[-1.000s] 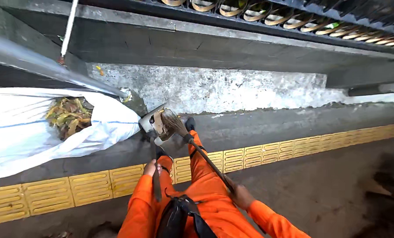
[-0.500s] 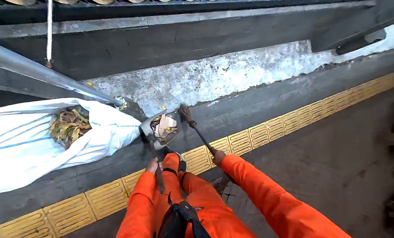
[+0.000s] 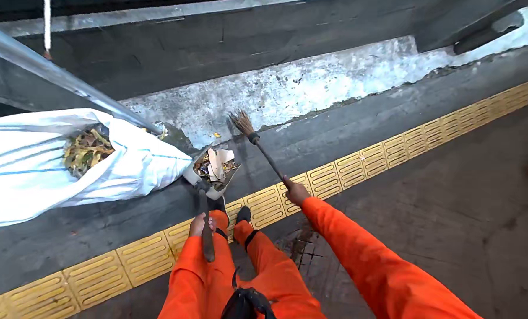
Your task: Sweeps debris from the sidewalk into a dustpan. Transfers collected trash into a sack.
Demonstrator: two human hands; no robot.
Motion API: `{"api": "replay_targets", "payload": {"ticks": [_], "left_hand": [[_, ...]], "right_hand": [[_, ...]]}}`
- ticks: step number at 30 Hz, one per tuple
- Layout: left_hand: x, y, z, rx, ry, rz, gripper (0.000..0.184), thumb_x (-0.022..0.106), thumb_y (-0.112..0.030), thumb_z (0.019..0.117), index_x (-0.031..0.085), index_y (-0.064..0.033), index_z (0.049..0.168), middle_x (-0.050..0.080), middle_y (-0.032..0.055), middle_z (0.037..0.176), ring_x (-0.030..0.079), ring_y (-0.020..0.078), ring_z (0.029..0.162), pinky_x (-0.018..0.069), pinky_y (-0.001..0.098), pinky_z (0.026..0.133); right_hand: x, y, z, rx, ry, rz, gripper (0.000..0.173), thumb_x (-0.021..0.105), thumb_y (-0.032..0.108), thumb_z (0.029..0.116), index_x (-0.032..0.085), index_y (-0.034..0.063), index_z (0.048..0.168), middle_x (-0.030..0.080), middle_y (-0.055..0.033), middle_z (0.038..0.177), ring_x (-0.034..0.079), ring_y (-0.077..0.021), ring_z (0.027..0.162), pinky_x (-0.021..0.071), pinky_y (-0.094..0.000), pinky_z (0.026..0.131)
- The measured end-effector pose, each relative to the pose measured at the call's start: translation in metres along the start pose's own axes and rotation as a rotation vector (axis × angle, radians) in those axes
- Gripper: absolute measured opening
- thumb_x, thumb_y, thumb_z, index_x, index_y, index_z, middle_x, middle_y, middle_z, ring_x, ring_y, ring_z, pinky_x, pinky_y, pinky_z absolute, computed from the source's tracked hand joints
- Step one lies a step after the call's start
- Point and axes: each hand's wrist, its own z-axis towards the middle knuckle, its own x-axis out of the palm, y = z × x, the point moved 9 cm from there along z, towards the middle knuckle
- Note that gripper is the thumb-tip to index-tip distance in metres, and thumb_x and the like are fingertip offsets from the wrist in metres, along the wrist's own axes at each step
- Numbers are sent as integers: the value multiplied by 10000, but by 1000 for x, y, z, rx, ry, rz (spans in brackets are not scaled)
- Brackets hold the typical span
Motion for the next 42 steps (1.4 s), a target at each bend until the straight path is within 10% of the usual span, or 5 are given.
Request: {"api": "replay_targets", "payload": {"ticks": [6,21,28,33,42], "left_hand": [[-16,10,6,21,-32,-5,347,220,-257,1109,426,-94,882,412,-9,551,403,61,375,361,181,353],[-114,63,-85,-41,264,-128,421,131,-371,1115,457,-127,1008,498,-12,604,457,46,382,389,167,335],[-132,54,-298,-136,858,-350,206,620,-197,980,638,-118,1169,674,80,937,660,133,639,566,227,545],[-96,52,-447,13,887,-393,203,571,-127,987,609,-88,1182,655,96,1015,664,140,684,572,222,570],[55,52,-522,467,697,-537,266,251,-176,1080,479,-39,1085,632,101,812,686,191,655,618,305,585]], "right_hand": [[-26,18,16,-124,117,-421,851,664,-24,898,301,222,1628,647,-304,1234,627,-502,1146,502,-676,924],[170,-207,-333,234,11,278,793,601,175,994,178,214,1663,699,-311,1110,705,-468,932,532,-641,881],[112,-86,-253,-190,80,1033,351,401,132,1022,621,26,1275,622,-52,709,567,-138,526,513,-321,499],[61,78,-252,-886,24,1054,909,567,777,864,500,-14,1305,679,-137,1232,676,-219,1126,576,-403,945],[59,273,-323,-1231,-399,1226,1127,945,254,643,256,-186,1419,544,-328,1386,597,-255,1290,507,-357,1088]]}}
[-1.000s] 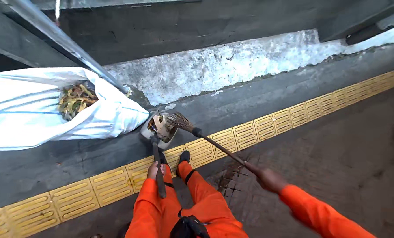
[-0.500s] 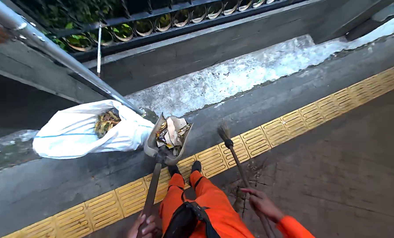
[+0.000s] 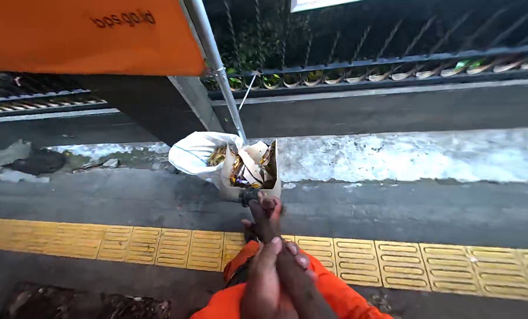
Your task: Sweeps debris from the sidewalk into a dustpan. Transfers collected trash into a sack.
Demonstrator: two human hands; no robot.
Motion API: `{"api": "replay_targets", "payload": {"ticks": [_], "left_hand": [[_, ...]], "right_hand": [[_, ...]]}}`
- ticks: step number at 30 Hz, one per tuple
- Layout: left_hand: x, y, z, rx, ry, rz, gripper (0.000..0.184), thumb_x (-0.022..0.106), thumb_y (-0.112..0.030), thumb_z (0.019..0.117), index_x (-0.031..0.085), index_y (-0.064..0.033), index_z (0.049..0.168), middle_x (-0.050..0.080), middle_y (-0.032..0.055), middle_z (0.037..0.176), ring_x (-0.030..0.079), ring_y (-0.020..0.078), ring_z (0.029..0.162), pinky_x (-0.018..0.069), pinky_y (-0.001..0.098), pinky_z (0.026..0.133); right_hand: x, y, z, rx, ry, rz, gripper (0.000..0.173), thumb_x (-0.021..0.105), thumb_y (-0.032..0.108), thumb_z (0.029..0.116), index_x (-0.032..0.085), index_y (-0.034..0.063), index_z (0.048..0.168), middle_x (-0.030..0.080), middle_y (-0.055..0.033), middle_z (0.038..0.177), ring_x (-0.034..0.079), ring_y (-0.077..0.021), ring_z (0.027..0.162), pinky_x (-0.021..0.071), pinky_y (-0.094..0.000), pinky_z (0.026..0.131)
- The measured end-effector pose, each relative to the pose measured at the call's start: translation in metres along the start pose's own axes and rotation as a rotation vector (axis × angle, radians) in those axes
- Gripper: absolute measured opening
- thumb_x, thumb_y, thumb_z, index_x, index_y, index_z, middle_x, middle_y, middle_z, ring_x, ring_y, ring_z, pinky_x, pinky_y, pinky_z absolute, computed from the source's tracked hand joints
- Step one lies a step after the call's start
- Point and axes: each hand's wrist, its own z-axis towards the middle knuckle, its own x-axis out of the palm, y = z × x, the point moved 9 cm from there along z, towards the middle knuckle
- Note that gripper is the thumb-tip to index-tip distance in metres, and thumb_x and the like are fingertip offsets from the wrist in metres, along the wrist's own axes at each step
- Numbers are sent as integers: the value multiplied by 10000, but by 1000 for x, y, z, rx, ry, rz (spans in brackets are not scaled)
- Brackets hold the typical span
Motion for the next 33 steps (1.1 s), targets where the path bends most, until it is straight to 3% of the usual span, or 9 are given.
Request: {"api": "replay_targets", "payload": {"ticks": [4,7,11,15,18,21,23,26,33], "left_hand": [[29,-2,7,93,-121,45,240,287,-143,1111,492,-18,1129,634,112,827,686,197,667,616,319,600],[48,-27,14,84,-75,88,218,318,-149,1115,487,-12,1134,669,127,862,717,201,712,639,339,673],[45,-99,51,-117,188,404,274,332,-166,1102,468,-63,1315,664,66,978,691,138,720,605,266,594],[-74,-306,169,228,-100,988,254,482,-99,1033,652,-23,1206,666,35,791,654,128,653,573,287,571],[-188,-505,282,493,-645,1581,450,638,-261,999,589,2,1360,664,258,1175,672,360,1034,557,543,885],[-252,-606,375,351,-842,1894,989,779,-481,853,299,-14,1580,327,411,1519,391,603,1358,363,753,1062],[-291,-621,421,167,-805,1984,986,784,-475,865,283,-28,1587,340,413,1511,415,595,1352,386,735,1061],[-304,-600,447,-1,-636,1890,443,523,-260,1068,545,5,1423,564,321,1385,529,479,1318,396,642,1105],[-334,-527,405,116,-583,1413,359,567,-215,1054,634,23,1314,663,253,1267,626,368,1215,458,535,1085]], "right_hand": [[15,25,31,-111,-120,200,871,807,69,777,213,-89,1394,701,-174,1126,715,-199,1061,597,-375,939],[36,28,60,-304,-53,253,732,771,195,856,271,81,1377,708,58,873,732,-99,888,568,-422,1020],[68,19,110,-230,-169,276,667,814,208,835,351,72,1295,653,79,764,699,-82,736,623,-348,823],[96,-12,168,-127,-301,158,443,698,27,783,475,37,1166,648,37,701,683,-122,656,626,-370,723],[129,-24,211,-84,-286,64,370,661,-13,779,525,81,1111,648,36,652,674,-141,597,630,-382,663],[165,-24,244,-22,-280,-20,370,655,-12,776,543,109,1107,609,32,615,624,-137,527,592,-351,557],[186,-18,260,0,-280,-40,346,667,19,792,581,138,1105,614,42,599,618,-120,512,585,-330,540],[210,-2,279,-25,-280,-98,325,670,22,808,599,165,1090,618,64,601,611,-103,509,580,-318,528],[243,-41,305,371,-210,-711,522,682,114,754,540,22,1248,609,-43,720,600,-164,505,559,-402,501]]}}
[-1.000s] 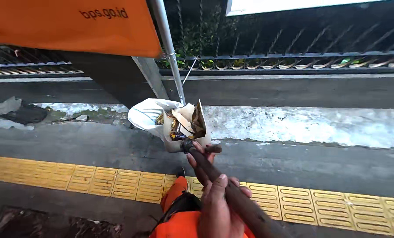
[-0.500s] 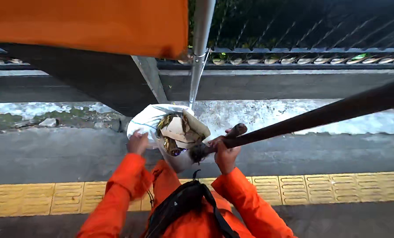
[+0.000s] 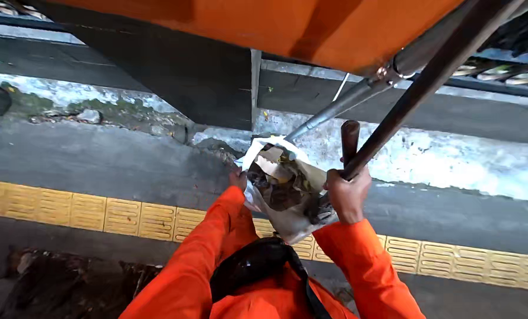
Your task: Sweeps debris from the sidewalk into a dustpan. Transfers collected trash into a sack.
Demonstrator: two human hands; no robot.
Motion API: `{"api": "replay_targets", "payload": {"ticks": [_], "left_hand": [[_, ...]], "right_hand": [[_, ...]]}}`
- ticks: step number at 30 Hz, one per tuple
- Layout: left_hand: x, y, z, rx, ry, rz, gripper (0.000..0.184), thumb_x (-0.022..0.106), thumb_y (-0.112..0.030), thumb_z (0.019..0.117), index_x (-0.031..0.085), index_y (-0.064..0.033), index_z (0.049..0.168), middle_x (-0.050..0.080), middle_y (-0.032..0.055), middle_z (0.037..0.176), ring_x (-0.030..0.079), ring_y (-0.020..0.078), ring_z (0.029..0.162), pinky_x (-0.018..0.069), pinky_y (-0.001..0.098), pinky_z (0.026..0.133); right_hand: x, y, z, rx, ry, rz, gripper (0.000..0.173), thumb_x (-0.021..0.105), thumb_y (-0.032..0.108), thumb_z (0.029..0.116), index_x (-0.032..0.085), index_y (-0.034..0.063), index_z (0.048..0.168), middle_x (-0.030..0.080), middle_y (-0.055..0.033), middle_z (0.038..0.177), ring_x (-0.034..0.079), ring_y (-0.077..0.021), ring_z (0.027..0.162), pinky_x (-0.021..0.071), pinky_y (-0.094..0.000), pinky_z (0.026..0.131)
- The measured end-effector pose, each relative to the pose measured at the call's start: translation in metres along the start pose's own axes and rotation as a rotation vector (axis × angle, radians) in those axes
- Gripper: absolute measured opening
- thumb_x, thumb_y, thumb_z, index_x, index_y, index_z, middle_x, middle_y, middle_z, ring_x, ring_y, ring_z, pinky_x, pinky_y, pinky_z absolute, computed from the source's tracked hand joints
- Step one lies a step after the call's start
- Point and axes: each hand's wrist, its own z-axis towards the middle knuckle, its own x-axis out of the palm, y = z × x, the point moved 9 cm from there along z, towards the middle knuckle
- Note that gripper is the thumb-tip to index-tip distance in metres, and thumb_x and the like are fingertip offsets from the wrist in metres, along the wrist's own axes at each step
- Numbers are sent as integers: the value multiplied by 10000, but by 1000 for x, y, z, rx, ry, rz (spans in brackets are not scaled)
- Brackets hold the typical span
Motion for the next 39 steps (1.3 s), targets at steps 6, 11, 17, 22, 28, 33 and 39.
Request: {"api": "replay_targets", "payload": {"ticks": [6,11,17,22,28,33,39], "left_hand": [[10,27,-13,-171,9,-147,370,587,-252,1052,613,-10,1331,650,239,1267,626,346,1172,477,530,1041],[4,21,1,-146,-42,-90,442,603,-288,1042,574,-5,1381,611,248,1343,579,366,1260,440,541,1087],[-2,9,20,-71,-61,-104,407,584,-233,1050,572,17,1371,604,259,1347,573,354,1266,429,521,1096],[-2,3,23,-79,-29,47,466,584,-319,1048,553,-28,1411,588,238,1390,547,359,1320,416,546,1117],[19,-10,17,-18,-50,82,452,590,-294,1050,554,-23,1410,584,221,1403,543,309,1334,404,486,1141],[48,-33,-11,10,-49,166,468,533,-222,1076,471,14,1476,500,233,1495,469,310,1407,358,461,1175],[165,-121,-137,336,465,139,341,396,-84,1080,511,123,1325,599,221,1281,587,200,1145,490,306,992]], "right_hand": [[-26,10,-21,-31,-77,42,540,696,112,810,494,42,1306,636,-93,778,615,-221,528,549,-440,469],[-49,7,-25,93,-93,-28,413,682,142,817,591,80,1215,613,-86,663,567,-223,451,489,-430,410],[-78,30,-37,-19,-196,70,450,666,147,778,585,60,1212,609,-36,666,576,-164,455,518,-379,418],[-111,16,-42,37,-237,49,449,665,146,756,627,66,1196,612,-11,685,579,-139,479,532,-372,452],[-157,-3,-84,-79,-280,456,465,617,41,789,516,117,1237,504,14,581,502,-122,412,490,-310,391],[-224,-90,-109,-102,-391,573,434,618,72,870,565,133,1296,539,52,615,531,-87,468,526,-299,467],[-325,-287,-257,-177,-764,1139,334,618,119,831,671,254,1133,597,58,589,604,-114,520,575,-352,581]]}}
